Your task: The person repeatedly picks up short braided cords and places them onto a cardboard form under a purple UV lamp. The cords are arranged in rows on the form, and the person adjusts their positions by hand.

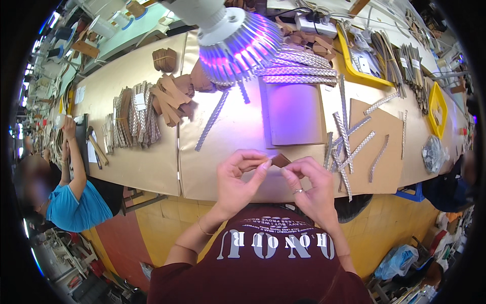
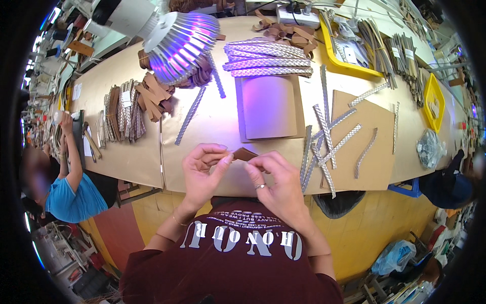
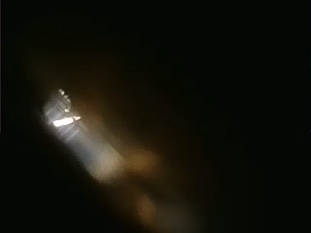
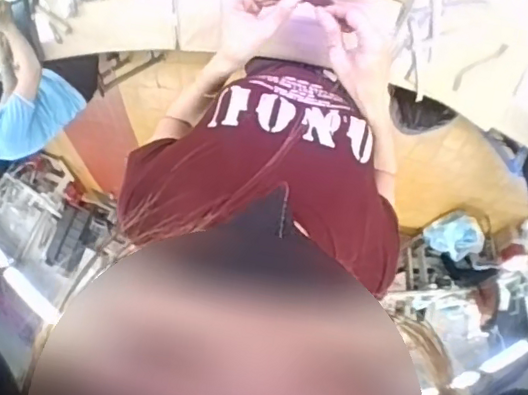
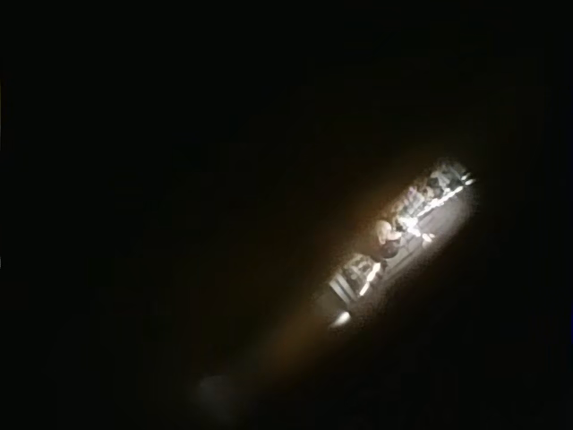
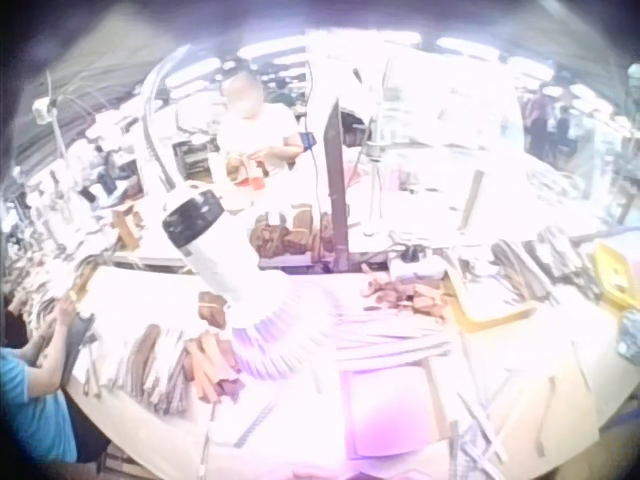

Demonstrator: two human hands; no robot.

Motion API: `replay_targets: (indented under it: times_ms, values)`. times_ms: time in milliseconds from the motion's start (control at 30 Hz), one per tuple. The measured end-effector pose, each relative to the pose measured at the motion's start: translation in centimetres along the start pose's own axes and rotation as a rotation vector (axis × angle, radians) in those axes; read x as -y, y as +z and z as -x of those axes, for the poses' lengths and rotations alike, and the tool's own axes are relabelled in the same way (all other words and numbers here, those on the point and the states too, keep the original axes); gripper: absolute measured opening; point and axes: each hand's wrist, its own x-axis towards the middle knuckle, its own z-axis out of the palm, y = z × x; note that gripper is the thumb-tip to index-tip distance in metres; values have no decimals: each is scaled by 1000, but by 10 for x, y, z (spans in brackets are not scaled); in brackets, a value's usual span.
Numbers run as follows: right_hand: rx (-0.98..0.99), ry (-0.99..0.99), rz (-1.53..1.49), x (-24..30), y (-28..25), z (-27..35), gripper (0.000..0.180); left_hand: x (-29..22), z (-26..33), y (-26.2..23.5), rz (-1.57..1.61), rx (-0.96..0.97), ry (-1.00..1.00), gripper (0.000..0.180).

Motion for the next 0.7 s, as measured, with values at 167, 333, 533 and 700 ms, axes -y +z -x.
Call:
replay_targets:
  times_ms: [167, 333, 533, 700]
  values:
    - [-10, -58, -18, 0, -3, -3, 12, -3, -3, 11, -302, 95, 262, 21]
    - [-10, -85, 103, -3, -7, -3, 13, -4, -8, 18, -477, 72, 498, 28]
    - [-1, -70, 114, -5, -9, -5, 13, -7, -10, 18, -615, 92, 569, 28]
    - [26, -42, 73, -8, -10, -6, 12, -6, -10, 19, -598, 77, 559, 32]
